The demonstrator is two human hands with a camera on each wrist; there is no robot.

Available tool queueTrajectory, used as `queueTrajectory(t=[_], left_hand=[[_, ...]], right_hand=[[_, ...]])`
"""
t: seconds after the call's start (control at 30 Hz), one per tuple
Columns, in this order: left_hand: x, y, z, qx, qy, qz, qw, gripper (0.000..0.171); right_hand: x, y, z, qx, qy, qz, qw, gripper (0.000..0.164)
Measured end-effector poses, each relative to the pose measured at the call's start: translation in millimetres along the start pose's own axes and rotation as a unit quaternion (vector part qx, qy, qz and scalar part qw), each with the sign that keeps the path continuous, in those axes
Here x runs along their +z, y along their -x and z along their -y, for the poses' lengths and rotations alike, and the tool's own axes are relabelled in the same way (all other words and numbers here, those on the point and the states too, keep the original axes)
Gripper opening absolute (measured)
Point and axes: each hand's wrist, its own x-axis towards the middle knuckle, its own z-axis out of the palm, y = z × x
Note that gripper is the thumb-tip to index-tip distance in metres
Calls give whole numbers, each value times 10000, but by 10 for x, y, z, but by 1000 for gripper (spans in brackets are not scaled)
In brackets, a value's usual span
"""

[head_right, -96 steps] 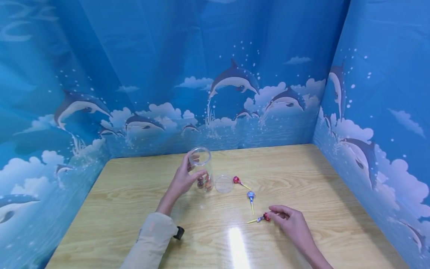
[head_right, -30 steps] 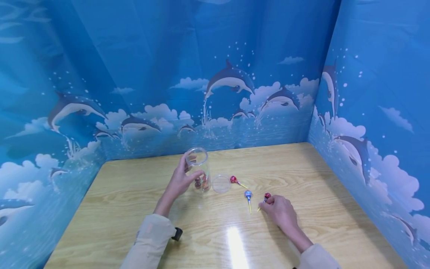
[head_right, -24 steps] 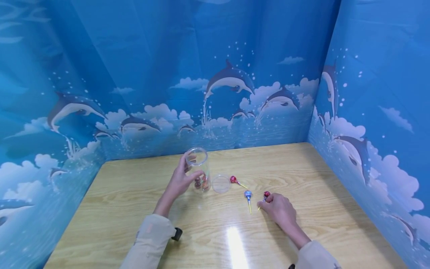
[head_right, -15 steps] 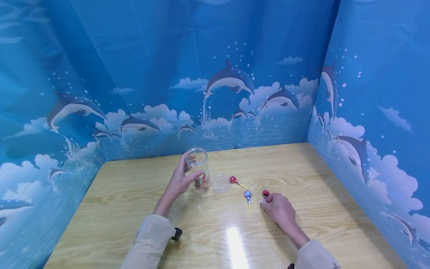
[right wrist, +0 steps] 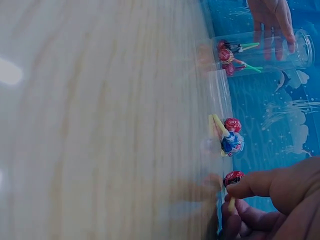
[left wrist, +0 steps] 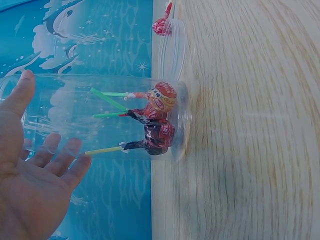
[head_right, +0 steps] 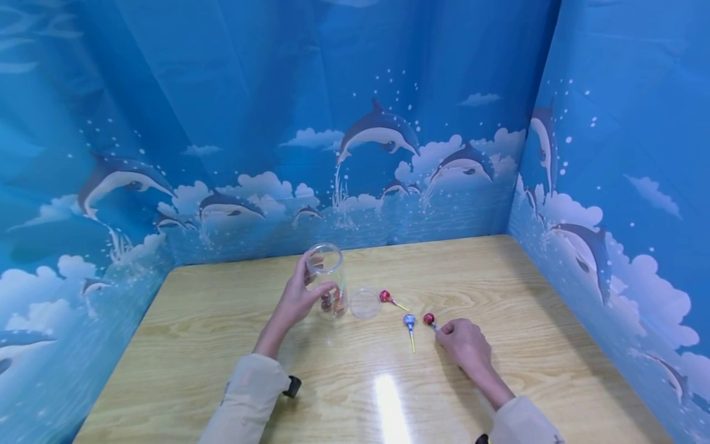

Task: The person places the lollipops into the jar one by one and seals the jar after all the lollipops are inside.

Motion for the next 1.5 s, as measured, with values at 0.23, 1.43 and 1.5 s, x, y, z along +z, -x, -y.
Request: queueTrajectory(t=[0.23, 1.43, 1.5], left_hand=[[-1, -6, -12, -116, -30, -1, 9999, 89], [0, -18, 25, 98, 46, -2, 9999, 90], [2, -17, 31, 98, 53, -8, 9999, 91]], right_hand=[[-89, 38, 64, -211, -760, -290, 9965, 24], [-692, -23, 1008, -1050, -1756, -845, 9752, 29], [-679, -50, 1074, -1085, -1817, -820, 9739, 29]])
